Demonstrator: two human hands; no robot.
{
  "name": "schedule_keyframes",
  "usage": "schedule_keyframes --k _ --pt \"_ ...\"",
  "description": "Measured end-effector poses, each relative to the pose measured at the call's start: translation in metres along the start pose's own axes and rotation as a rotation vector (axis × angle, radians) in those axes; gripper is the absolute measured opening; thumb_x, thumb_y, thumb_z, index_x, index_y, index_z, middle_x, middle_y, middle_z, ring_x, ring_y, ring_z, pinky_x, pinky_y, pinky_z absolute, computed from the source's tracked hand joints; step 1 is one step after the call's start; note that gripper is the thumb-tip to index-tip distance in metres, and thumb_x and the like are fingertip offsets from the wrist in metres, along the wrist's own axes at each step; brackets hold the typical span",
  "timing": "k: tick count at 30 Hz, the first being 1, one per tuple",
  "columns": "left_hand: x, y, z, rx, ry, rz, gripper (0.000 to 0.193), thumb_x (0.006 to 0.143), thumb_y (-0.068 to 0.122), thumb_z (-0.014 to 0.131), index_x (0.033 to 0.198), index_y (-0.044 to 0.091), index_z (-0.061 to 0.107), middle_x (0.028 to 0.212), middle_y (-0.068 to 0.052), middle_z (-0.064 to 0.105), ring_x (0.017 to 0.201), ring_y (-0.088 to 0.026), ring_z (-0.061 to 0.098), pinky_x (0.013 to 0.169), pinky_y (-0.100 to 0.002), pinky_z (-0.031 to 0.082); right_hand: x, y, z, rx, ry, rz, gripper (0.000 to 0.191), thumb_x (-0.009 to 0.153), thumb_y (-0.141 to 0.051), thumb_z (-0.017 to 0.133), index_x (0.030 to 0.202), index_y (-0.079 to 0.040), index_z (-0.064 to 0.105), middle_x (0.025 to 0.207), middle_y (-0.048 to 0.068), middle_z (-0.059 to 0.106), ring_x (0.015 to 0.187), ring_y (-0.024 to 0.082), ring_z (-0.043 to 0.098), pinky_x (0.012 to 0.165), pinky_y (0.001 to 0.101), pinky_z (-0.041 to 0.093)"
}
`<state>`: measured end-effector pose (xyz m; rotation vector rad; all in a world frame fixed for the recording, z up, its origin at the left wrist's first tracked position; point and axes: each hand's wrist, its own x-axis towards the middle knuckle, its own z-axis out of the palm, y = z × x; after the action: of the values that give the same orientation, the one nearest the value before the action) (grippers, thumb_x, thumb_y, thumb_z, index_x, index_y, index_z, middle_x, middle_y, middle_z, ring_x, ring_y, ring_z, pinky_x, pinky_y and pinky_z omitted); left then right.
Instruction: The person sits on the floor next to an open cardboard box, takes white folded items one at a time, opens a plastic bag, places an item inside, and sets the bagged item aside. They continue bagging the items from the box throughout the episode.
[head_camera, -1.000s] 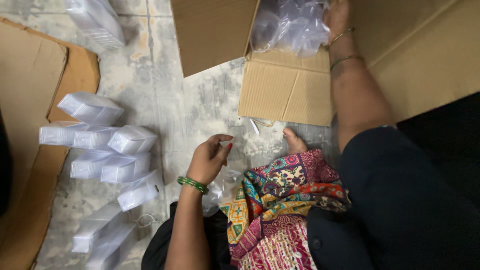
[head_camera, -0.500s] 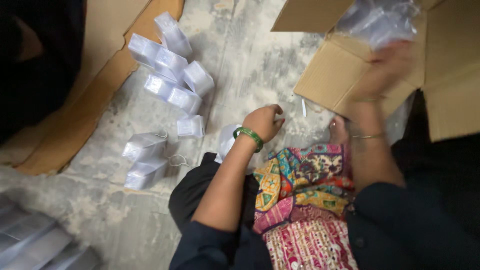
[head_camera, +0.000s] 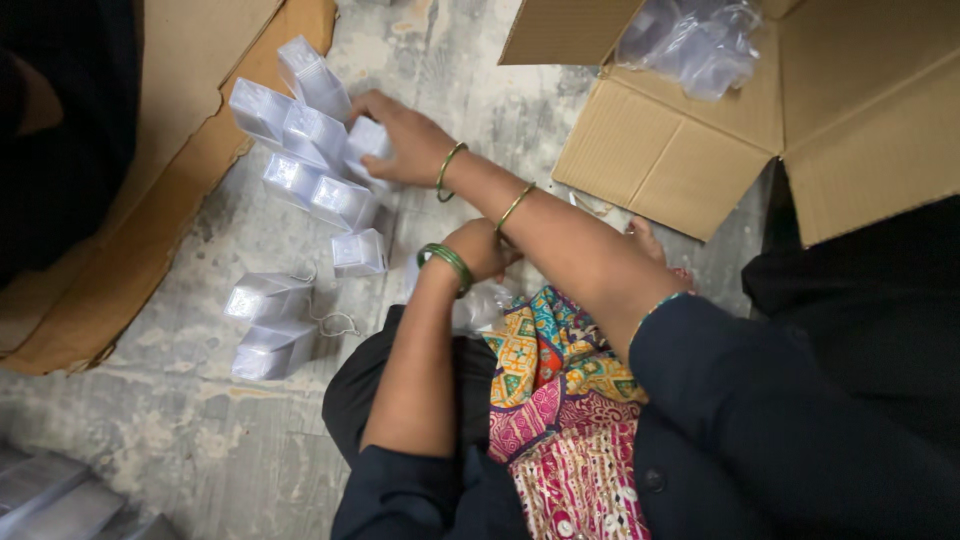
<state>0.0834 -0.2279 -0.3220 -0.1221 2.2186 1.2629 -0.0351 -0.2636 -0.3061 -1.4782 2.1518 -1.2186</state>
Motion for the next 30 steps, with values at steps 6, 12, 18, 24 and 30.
schedule_keyframes --k 6,12,18,24,30 --pt "-0.018 0.009 -0.024 -0.553 0.106 0.295 0.026 0.096 0.019 0.063 0.114 0.0 0.067 0.077 -0.005 0.073 0.07 -0.011 0.07 0.071 -0.03 0.054 -0.05 0.045 -0.076 0.091 -0.246 0.246 0.054 0.076 -0.018 0.08 0.127 -0.013 0.061 0.115 0.007 0.067 0.107 0.022 0.065 0.096 0.0363 0.054" --pt "-0.028 0.022 -0.036 -0.973 0.307 0.557 0.041 0.107 0.031 0.053 0.127 -0.002 0.064 0.093 -0.01 0.077 0.092 -0.012 0.069 0.095 -0.027 0.049 -0.123 0.035 -0.132 0.275 -0.223 0.274 0.063 0.082 -0.015 0.083 0.139 -0.012 0.058 0.138 0.005 0.062 0.131 0.02 0.057 0.109 0.0386 0.047" --pt "-0.053 0.032 -0.047 -1.268 0.484 0.496 0.047 0.105 0.037 0.051 0.125 -0.004 0.063 0.094 -0.012 0.077 0.077 -0.013 0.069 0.075 -0.029 0.054 -0.179 -0.002 -0.148 0.311 0.164 0.388 0.042 0.096 -0.029 0.079 0.125 -0.004 0.062 0.126 0.009 0.064 0.113 0.019 0.063 0.104 0.0398 0.055" --pt "-0.048 0.038 -0.038 -1.154 0.698 0.498 0.046 0.109 0.037 0.055 0.121 -0.005 0.068 0.093 -0.014 0.077 0.082 -0.01 0.067 0.084 -0.025 0.052 -0.188 -0.07 -0.128 0.571 0.233 0.294 0.041 0.105 -0.04 0.066 0.123 -0.004 0.057 0.123 0.005 0.061 0.116 0.014 0.06 0.105 0.0335 0.05" --pt "-0.039 0.032 -0.031 -0.973 1.117 0.5 0.027 0.107 0.024 0.062 0.107 -0.002 0.067 0.094 -0.01 0.077 0.082 -0.011 0.073 0.087 -0.026 0.054 -0.18 -0.108 -0.082 0.202 0.201 0.237 0.052 0.094 -0.041 0.073 0.122 -0.002 0.054 0.121 0.008 0.06 0.116 0.017 0.059 0.104 0.0342 0.048"
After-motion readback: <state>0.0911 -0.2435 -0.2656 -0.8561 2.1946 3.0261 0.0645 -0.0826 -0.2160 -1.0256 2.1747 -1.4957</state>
